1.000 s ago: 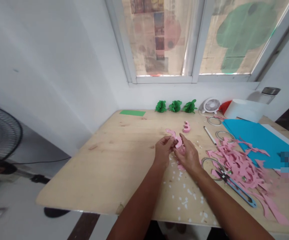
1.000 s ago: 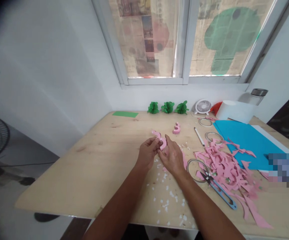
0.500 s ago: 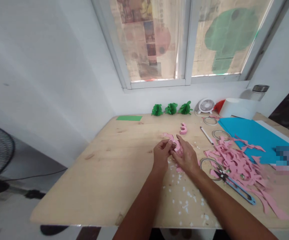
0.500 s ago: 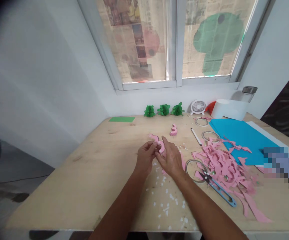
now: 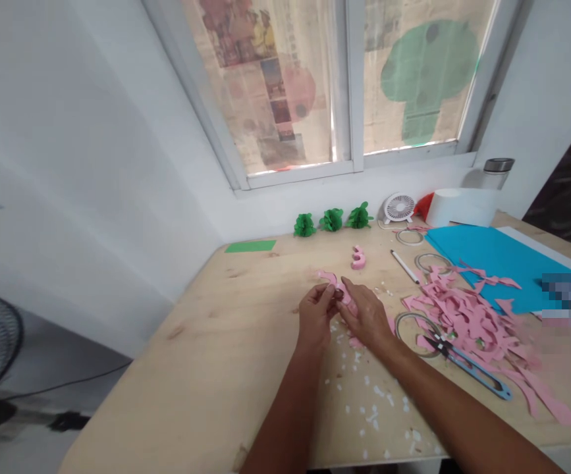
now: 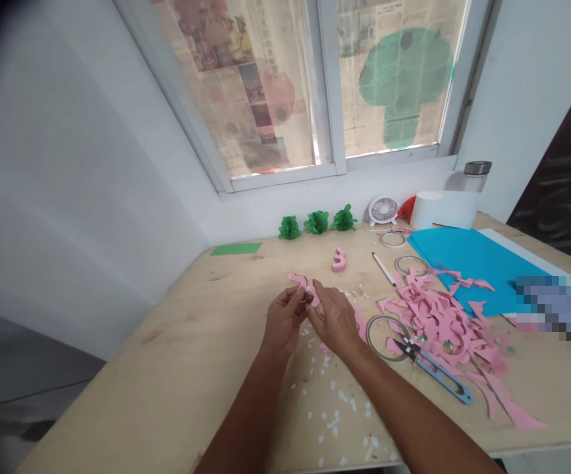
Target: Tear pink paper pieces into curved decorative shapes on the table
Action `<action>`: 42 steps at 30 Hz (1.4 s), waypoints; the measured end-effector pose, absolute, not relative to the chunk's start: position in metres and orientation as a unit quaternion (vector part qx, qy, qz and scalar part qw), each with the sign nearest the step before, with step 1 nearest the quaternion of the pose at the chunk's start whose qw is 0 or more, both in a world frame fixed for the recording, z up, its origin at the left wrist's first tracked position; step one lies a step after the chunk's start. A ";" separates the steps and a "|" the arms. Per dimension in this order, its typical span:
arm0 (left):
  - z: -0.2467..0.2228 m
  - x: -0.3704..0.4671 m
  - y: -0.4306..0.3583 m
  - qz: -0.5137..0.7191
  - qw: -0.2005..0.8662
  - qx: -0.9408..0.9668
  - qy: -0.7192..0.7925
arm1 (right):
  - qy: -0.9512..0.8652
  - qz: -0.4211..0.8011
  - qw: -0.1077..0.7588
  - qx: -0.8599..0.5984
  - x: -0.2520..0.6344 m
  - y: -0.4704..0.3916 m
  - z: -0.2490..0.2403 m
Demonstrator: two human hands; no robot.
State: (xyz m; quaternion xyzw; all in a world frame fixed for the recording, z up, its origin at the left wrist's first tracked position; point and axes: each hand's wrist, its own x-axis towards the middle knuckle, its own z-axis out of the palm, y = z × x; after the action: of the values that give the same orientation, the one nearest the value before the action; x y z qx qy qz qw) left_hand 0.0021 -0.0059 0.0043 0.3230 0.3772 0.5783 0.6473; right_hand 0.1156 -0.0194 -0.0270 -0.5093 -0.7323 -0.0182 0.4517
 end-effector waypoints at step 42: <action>-0.005 -0.002 -0.002 0.516 0.721 0.318 0.336 | -0.482 0.440 0.638 -0.409 0.122 -0.007 -0.024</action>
State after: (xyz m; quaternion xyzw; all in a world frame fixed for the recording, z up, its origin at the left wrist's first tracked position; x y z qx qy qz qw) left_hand -0.0018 -0.0021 -0.0045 0.3183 0.3362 0.5157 0.7209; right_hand 0.1219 -0.0070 -0.0244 -0.4090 -0.4821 0.4395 0.6381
